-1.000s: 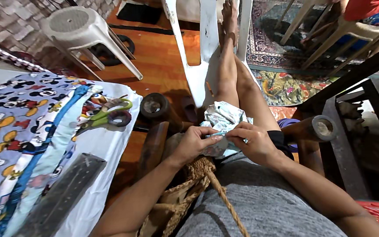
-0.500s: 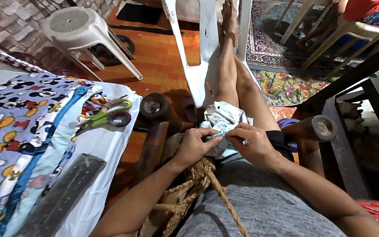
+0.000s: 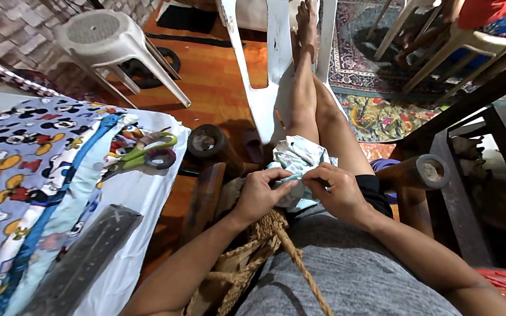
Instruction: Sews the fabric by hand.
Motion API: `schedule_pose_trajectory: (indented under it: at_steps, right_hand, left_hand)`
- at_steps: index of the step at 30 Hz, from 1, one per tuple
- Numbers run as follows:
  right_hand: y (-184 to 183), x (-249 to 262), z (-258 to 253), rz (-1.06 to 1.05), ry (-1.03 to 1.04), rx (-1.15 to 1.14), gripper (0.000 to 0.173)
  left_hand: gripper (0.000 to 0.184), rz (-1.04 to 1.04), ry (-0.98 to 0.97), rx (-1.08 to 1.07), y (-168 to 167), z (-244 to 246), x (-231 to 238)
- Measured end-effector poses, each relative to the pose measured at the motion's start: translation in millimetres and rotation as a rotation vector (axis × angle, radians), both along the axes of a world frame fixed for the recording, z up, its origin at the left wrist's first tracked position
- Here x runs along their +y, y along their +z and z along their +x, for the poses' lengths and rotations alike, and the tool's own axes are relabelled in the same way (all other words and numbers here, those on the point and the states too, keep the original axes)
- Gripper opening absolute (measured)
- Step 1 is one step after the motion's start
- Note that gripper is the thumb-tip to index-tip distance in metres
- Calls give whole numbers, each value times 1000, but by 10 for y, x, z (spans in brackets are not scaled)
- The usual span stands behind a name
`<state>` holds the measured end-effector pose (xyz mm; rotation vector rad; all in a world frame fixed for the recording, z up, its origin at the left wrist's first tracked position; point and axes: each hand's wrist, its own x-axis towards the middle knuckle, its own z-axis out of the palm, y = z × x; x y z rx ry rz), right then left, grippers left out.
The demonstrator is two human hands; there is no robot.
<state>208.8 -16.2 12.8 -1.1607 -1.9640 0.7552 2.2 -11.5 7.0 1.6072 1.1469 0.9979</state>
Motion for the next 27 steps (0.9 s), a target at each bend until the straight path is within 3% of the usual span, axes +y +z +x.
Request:
schedule_pose_trajectory:
  at_steps: [27]
  right_hand:
    - [28, -6, -20, 40, 44, -40, 18]
  left_hand:
    - [11, 65, 24, 39, -14, 16, -34]
